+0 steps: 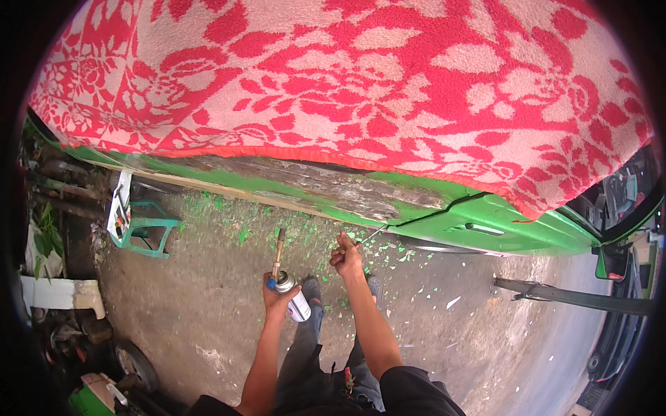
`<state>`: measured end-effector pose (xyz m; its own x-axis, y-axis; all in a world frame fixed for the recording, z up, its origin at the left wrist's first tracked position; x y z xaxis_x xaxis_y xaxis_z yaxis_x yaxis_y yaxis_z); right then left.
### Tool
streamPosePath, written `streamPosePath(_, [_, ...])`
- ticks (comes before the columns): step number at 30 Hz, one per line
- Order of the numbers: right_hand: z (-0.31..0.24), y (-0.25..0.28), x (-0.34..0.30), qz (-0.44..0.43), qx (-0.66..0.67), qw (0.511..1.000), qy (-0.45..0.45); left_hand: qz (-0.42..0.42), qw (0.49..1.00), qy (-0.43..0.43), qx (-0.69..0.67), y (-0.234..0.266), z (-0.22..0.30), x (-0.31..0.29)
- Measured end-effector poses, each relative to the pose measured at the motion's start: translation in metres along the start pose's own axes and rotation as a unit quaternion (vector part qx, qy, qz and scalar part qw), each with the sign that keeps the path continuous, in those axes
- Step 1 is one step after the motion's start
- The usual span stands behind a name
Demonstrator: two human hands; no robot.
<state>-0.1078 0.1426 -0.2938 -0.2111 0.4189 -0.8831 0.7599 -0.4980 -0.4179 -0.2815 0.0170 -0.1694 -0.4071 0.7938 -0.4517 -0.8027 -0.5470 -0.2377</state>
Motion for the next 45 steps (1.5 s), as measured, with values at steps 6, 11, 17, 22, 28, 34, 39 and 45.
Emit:
streamPosePath(6, [-0.026, -0.048, -0.01, -0.056, 0.098, 0.993, 0.029, 0.01, 0.999, -0.016, 0.036, 0.005, -0.025, 0.005])
streamPosePath(11, [-0.026, -0.049, 0.007, -0.067, 0.127, 0.986, 0.086, 0.013, 1.0, -0.003, 0.024, -0.002, -0.017, 0.003])
streamPosePath(17, [-0.021, -0.047, 0.029, -0.045, 0.16, 0.982, 0.089, -0.003, 0.998, 0.053, -0.033, -0.003, 0.002, -0.004])
streamPosePath(22, [-0.019, -0.057, 0.027, -0.008, 0.15, 0.983, 0.107, -0.004, 1.0, 0.011, 0.017, 0.017, -0.015, 0.004])
streamPosePath(28, [-0.022, -0.068, 0.01, -0.074, 0.136, 0.981, 0.118, -0.005, 1.0, 0.005, 0.022, 0.024, -0.014, 0.004])
streamPosePath(34, [-0.012, -0.024, 0.011, 0.042, 0.177, 0.978, 0.102, -0.023, 0.998, 0.046, -0.028, 0.014, 0.007, -0.004])
streamPosePath(39, [0.008, 0.009, -0.044, 0.045, 0.159, 0.982, 0.095, -0.039, 0.998, 0.056, -0.014, 0.015, 0.021, -0.012])
streamPosePath(45, [0.036, 0.046, -0.136, 0.034, -0.014, 0.997, 0.068, -0.104, 0.994, -0.002, 0.028, 0.027, 0.03, -0.024])
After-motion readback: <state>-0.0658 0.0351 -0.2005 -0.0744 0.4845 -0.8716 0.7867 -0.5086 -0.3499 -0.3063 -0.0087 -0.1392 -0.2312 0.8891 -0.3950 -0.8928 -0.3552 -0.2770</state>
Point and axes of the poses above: each hand's wrist, its own x-axis towards the middle knuckle, its own y-axis out of the back of the hand, z = x × y, the point moved 1 cm from there along x, towards the middle knuckle, and after that the axes turned 11 degrees about -x, right-handed, at the moved point
